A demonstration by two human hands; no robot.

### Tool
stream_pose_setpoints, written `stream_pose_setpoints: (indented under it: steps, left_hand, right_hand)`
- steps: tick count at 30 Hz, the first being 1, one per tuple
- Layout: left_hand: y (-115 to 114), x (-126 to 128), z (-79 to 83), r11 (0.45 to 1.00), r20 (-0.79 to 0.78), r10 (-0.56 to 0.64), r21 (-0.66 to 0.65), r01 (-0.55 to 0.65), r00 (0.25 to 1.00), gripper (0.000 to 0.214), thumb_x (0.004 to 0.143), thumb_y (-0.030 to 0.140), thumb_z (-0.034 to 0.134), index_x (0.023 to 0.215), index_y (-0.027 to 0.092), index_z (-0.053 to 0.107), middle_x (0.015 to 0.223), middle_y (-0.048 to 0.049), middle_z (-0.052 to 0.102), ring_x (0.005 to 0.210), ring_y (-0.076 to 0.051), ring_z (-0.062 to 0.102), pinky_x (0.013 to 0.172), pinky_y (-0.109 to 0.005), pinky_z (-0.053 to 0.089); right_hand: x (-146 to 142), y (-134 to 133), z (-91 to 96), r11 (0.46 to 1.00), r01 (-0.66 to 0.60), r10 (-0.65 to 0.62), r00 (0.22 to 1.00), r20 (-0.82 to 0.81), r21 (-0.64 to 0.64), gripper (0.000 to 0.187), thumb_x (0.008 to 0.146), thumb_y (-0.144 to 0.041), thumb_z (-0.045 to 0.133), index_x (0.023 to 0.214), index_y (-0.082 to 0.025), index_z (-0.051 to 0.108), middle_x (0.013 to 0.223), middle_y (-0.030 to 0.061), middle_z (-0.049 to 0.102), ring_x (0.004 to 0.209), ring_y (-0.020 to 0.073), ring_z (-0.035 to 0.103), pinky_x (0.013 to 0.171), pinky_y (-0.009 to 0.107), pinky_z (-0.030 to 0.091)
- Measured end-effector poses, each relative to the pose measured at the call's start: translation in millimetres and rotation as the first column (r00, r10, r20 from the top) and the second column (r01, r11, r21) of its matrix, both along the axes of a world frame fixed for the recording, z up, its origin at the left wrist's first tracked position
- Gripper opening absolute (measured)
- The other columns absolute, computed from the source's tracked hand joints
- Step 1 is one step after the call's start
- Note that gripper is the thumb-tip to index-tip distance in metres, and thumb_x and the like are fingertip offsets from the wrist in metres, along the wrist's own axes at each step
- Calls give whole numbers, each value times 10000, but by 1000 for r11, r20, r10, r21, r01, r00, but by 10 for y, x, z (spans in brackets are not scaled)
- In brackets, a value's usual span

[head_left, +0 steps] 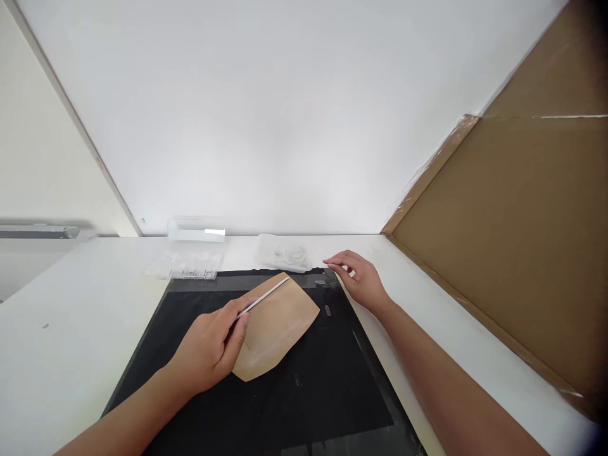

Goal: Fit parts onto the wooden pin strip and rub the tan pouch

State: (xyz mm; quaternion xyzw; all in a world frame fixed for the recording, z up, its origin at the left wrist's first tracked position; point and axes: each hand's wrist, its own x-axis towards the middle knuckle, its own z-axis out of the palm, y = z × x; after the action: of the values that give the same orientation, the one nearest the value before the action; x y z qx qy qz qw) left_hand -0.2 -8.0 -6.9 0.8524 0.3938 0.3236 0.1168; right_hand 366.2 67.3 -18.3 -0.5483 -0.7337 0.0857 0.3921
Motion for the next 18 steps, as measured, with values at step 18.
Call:
stream_pose_setpoints:
  steps: [18]
  left_hand:
    - [3, 30, 23, 996, 40, 15, -83, -12, 999, 377, 1093, 316, 373, 1422, 217, 528, 1139, -78, 764, 907, -201, 764, 738, -266, 570]
  right_hand:
    - [142, 87, -113, 985, 93, -77, 990, 116, -142, 274, 1020, -438, 529, 1034, -308, 769, 1016, 9, 811, 928, 236, 753, 785, 382, 585]
